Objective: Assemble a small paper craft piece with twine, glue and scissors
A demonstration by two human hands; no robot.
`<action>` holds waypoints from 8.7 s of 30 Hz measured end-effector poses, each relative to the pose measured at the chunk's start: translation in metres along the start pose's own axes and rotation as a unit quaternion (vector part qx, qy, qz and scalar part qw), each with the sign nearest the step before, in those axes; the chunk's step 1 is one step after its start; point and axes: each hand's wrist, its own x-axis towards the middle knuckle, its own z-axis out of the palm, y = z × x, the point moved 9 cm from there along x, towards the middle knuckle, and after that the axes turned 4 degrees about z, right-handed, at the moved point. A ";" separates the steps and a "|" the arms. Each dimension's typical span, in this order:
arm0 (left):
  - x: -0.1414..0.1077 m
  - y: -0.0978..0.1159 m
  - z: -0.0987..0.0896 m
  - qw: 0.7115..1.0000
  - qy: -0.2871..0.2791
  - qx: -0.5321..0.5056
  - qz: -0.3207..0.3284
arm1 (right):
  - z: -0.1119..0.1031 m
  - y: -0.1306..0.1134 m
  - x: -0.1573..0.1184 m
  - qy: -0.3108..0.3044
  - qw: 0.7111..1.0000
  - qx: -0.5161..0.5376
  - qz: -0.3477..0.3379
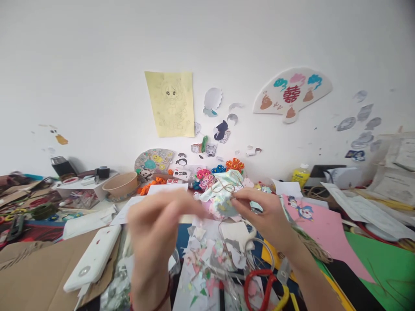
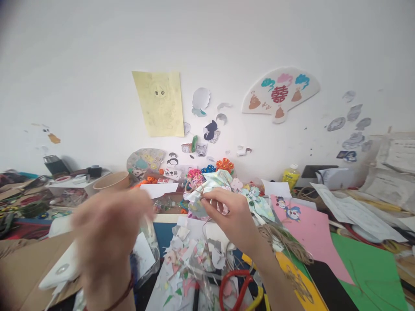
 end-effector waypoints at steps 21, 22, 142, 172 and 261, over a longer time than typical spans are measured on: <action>0.019 -0.009 0.076 0.905 -0.078 -0.416 -0.052 | 0.026 0.021 0.005 -0.102 0.990 0.044 0.083; 0.019 -0.009 0.075 0.903 -0.080 -0.418 -0.050 | 0.026 0.022 0.005 -0.096 0.991 0.036 0.080; 0.008 -0.030 0.110 0.762 -0.033 -0.595 -0.251 | 0.073 0.067 -0.003 -0.027 0.964 0.187 0.187; 0.008 -0.008 0.084 0.970 -0.151 -0.157 0.110 | 0.086 0.071 -0.007 -0.192 0.847 0.434 0.239; 0.000 -0.046 0.117 0.839 -0.233 -0.459 -0.176 | 0.111 0.066 -0.019 -0.276 0.855 0.400 0.178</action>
